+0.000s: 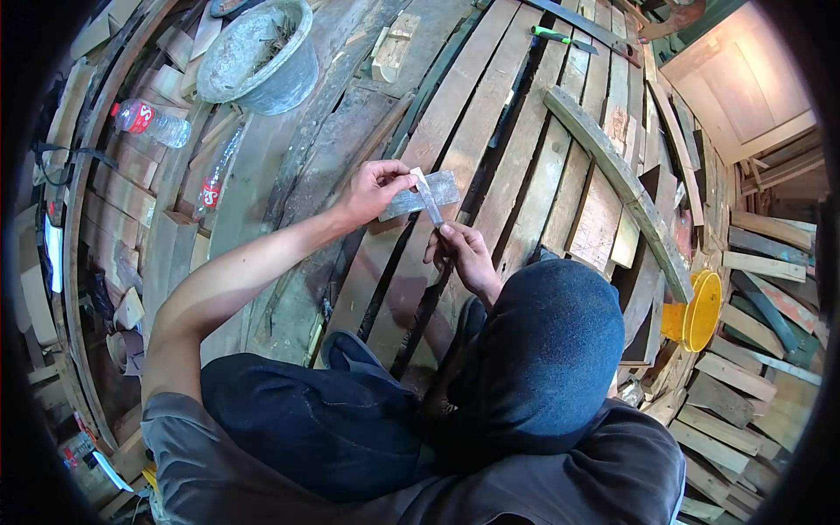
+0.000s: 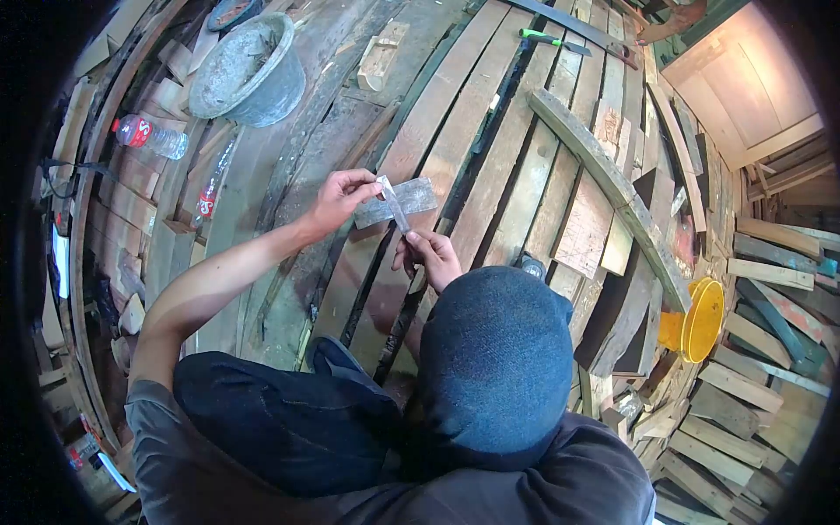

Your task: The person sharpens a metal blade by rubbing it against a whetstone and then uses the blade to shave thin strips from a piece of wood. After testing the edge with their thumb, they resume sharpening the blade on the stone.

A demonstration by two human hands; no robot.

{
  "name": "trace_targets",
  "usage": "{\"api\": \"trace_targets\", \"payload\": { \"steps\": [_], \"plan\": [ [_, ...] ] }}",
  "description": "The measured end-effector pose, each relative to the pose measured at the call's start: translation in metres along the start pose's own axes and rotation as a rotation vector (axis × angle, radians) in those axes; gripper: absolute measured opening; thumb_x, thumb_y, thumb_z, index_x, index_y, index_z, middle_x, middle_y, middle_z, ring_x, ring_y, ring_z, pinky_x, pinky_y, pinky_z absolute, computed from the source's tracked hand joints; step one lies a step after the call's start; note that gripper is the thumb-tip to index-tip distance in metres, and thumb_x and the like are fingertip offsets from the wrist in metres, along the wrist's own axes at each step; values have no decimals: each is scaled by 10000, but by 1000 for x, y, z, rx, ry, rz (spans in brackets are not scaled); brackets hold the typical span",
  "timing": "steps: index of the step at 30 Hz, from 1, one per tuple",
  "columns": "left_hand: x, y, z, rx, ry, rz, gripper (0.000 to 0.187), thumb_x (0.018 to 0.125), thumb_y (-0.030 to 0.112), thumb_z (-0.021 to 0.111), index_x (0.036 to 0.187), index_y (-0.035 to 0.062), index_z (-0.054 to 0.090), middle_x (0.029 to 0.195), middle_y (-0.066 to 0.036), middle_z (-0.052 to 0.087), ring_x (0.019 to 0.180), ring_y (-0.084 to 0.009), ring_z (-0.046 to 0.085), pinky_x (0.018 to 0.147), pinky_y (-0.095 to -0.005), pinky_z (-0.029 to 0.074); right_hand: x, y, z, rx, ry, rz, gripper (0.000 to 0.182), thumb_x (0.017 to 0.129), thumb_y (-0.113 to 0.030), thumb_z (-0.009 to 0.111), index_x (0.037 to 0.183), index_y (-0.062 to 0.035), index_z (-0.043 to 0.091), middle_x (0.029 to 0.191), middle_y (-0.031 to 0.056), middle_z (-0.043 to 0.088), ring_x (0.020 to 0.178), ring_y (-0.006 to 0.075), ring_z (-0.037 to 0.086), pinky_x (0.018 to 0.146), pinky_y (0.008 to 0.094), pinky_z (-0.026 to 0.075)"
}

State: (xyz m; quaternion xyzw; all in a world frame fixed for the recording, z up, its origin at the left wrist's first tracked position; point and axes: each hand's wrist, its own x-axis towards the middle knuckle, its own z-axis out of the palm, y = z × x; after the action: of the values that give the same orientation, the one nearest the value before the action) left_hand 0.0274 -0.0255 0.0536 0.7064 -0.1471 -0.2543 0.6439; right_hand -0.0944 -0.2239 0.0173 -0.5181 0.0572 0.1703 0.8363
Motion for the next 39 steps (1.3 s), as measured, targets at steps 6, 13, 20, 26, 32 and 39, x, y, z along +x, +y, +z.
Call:
{"api": "trace_targets", "payload": {
  "steps": [6, 13, 20, 26, 32, 39],
  "plan": [
    [0, 1, 1, -2, -5, -18, 158, 934, 145, 614, 934, 2, 682, 847, 18, 649, 824, -48, 558, 760, -231, 443, -1, -1, 0, -22, -7, 11, 325, 1025, -246, 451, 903, 8, 614, 716, 115, 655, 579, 145, 593, 515, 252, 463],
    [3, -6, -2, 2, -24, 11, 161, 931, 150, 616, 925, 5, 685, 837, 14, 651, 802, -44, 546, 742, -221, 429, -2, -3, 0, -50, -39, 33, 342, 1039, -279, 414, 925, -11, 593, 759, 97, 650, 649, 142, 612, 556, 256, 466],
    [2, -6, -4, -51, -40, -17, 157, 927, 164, 628, 945, 22, 693, 838, 36, 634, 800, -34, 520, 731, -217, 406, -2, 1, 1, -249, -19, 3, 347, 1042, -288, 418, 974, -4, 606, 785, 85, 658, 602, 97, 553, 546, 234, 428],
    [2, -4, -4, -122, -86, -39, 182, 936, 210, 639, 988, 43, 690, 850, 48, 623, 767, -28, 494, 715, -213, 395, -5, -5, 3, -115, 14, 48, 312, 1020, -261, 453, 1014, 7, 612, 804, 100, 657, 583, 119, 539, 555, 247, 430],
    [3, -5, -9, -175, -199, -100, 209, 954, 223, 614, 1094, 79, 673, 880, 53, 619, 719, -23, 454, 679, -198, 387, -6, -7, -3, 184, -19, 111, 239, 982, -222, 504, 985, 0, 593, 741, 92, 615, 568, 148, 539, 549, 280, 450],
    [2, -10, -15, -256, -134, -381, 294, 978, 274, 568, 1218, 108, 606, 1053, 45, 610, 829, -47, 470, 696, -206, 401, -2, 0, -9, 17, 7, 49, 113, 945, -129, 611, 927, -24, 572, 709, 44, 592, 548, 93, 533, 480, 241, 438]
  ]
}}
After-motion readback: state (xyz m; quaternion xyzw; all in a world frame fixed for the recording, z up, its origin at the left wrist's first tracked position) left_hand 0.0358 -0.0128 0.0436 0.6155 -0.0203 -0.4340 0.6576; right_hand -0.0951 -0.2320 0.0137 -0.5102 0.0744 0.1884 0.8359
